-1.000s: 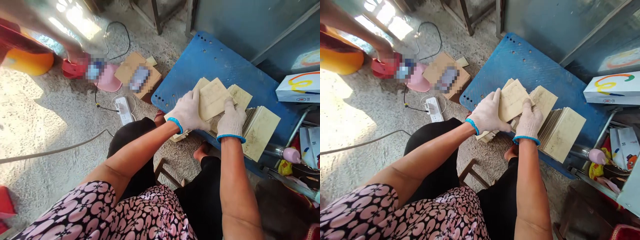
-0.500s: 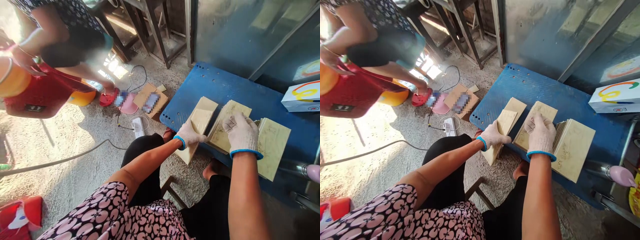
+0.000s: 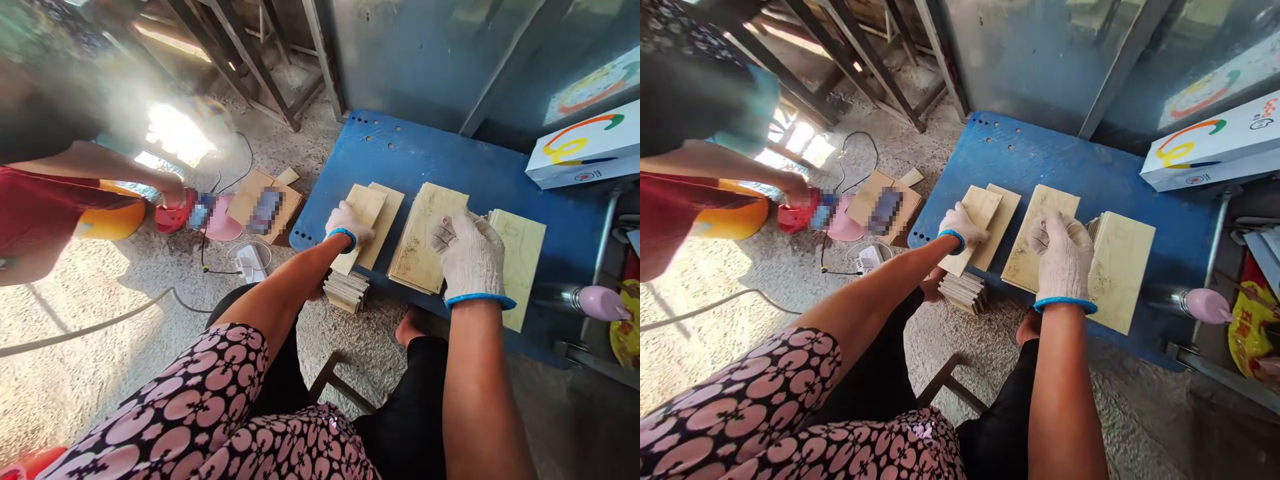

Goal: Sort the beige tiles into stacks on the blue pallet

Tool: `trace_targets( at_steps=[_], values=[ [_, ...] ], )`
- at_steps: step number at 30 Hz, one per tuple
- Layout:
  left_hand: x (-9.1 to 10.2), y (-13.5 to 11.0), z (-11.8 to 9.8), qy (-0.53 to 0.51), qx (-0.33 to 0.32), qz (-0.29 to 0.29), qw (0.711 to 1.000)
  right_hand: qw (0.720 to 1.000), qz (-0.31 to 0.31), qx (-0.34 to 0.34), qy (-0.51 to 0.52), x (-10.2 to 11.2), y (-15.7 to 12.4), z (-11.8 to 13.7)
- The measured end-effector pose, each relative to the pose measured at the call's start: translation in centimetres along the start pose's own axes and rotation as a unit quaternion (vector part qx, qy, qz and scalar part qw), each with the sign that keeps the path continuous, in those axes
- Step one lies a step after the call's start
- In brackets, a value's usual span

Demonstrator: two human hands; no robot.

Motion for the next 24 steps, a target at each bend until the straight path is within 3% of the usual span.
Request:
trace_targets(
  at_steps=[9, 24],
  values=[
    [-1.5, 1.3, -4.6, 0.002, -0.002, 0.008, 1.0, 0.999, 0.001, 0.021, -0.041, 0.4, 0.2, -0.2],
    [-3.4, 0.2, -5.5, -0.049, 0.031, -0.019, 0.998, 0.998, 0.02, 0.016, -0.054, -0.3, 0.2, -0.2]
  ],
)
Point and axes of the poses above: each hand's wrist, its own y-axis towards the middle knuckle, its own x-axis out of the back of the hand, z = x × y, the point moved 8 cm from there along y, towards the middle knuckle, and after that the axes turned 4 degrees about -x, right-handed, at the moved point
